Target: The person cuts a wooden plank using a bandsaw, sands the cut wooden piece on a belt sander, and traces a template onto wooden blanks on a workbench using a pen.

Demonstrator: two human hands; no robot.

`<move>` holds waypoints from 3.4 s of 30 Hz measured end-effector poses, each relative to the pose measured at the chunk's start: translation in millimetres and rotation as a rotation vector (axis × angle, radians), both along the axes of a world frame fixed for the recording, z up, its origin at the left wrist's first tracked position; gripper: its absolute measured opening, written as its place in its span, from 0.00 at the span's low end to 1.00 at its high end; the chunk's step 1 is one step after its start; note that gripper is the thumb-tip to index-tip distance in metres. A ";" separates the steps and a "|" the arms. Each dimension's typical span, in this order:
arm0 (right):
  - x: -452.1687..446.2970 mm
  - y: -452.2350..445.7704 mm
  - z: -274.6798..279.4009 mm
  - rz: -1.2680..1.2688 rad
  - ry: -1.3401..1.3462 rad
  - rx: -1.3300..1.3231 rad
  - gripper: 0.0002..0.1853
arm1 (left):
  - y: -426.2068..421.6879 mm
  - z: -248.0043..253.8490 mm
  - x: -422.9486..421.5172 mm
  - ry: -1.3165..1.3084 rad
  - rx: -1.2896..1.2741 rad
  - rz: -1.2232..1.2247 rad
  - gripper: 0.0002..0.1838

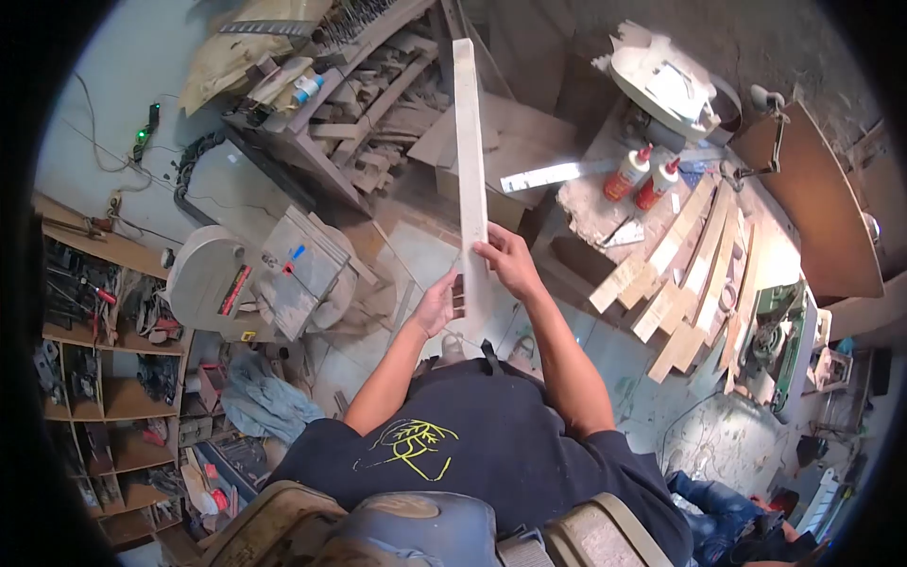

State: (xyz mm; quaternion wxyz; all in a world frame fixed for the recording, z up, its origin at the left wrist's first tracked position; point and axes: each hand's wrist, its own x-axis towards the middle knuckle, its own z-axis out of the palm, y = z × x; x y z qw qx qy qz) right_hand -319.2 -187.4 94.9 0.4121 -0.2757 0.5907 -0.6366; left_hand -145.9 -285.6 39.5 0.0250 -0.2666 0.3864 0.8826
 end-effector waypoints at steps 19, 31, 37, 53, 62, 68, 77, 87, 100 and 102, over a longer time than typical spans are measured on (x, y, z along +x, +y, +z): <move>84.1 15.2 11.6 -0.216 1.131 0.254 0.41 | -70.0 63.3 -34.1 0.618 0.177 0.414 0.34; 92.4 13.6 9.7 -0.235 1.129 0.288 0.37 | -140.5 68.6 2.3 0.654 0.173 0.730 0.32; 84.4 21.6 -2.8 -0.130 1.116 0.295 0.36 | -151.7 56.5 30.2 0.569 0.096 0.840 0.30; 70.2 38.1 -12.6 0.020 0.769 0.358 0.30 | -135.6 44.1 45.6 0.535 0.136 0.851 0.30; 71.6 55.2 -35.1 -0.061 0.829 0.346 0.30 | -126.5 51.8 45.5 0.555 0.125 0.852 0.30; 72.8 67.1 -40.2 -0.133 1.009 0.344 0.31 | -116.0 53.4 47.6 0.633 0.198 0.812 0.30; 78.2 75.4 -36.8 -0.172 1.026 0.357 0.30 | -112.2 53.7 51.4 0.723 0.232 0.729 0.28; 88.7 87.2 -45.1 -0.197 1.061 0.351 0.30 | -125.4 52.8 70.3 0.674 0.170 0.901 0.27; 96.9 105.0 -45.4 -0.163 0.897 0.389 0.29 | -120.1 42.2 71.6 0.545 0.034 0.793 0.30; 98.0 112.4 -43.1 -0.170 0.915 0.410 0.28 | -118.7 38.7 65.1 0.531 0.037 0.749 0.32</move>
